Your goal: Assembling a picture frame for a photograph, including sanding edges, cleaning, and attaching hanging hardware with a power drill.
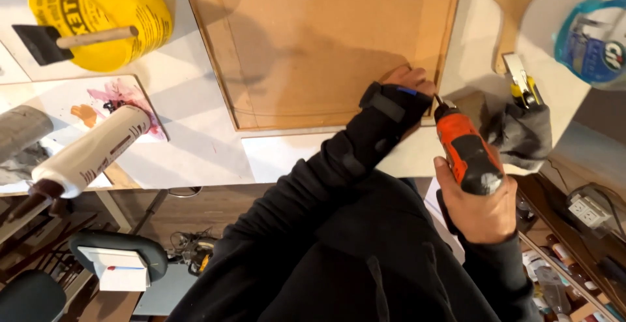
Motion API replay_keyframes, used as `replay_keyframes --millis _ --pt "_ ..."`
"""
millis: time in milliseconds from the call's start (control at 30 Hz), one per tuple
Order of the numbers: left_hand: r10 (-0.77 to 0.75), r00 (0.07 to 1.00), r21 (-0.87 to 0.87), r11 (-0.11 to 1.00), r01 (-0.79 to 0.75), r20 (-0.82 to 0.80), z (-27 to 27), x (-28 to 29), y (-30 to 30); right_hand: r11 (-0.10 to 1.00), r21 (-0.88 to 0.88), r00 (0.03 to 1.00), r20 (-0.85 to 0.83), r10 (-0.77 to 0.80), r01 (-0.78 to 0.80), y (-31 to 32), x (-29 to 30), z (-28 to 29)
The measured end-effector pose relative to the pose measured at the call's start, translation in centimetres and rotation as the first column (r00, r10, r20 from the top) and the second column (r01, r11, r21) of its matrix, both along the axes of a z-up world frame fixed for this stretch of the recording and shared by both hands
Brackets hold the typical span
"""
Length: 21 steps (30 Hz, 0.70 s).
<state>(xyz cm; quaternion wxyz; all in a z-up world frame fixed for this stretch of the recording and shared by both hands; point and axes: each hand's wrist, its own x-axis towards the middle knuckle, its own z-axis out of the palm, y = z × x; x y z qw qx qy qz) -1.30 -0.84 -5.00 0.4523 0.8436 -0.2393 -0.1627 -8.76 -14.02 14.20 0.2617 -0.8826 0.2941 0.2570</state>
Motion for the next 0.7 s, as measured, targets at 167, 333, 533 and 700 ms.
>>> replay_keyframes --millis 167,333,533,700 --pt "0.132 0.956 -0.114 0.988 -0.106 0.261 -8.5 -2.8 -2.1 0.976 0.192 0.972 0.226 0.056 -0.101 -2.2 -5.3 2.4" --pt "0.012 0.993 -0.038 0.999 -0.008 0.12 2.1 -0.4 1.8 0.986 0.165 0.995 0.092 -0.044 0.028 -3.0 -11.3 2.2" --pt "-0.139 0.941 0.197 0.977 0.08 0.308 2.1 -2.1 1.8 0.988 0.142 0.99 0.13 0.046 -0.065 -4.1 -14.7 1.3" --pt "-0.206 0.908 0.377 0.924 0.058 0.365 3.3 -2.3 2.2 0.98 0.192 0.985 0.172 0.02 -0.053 -4.6 -14.3 1.5"
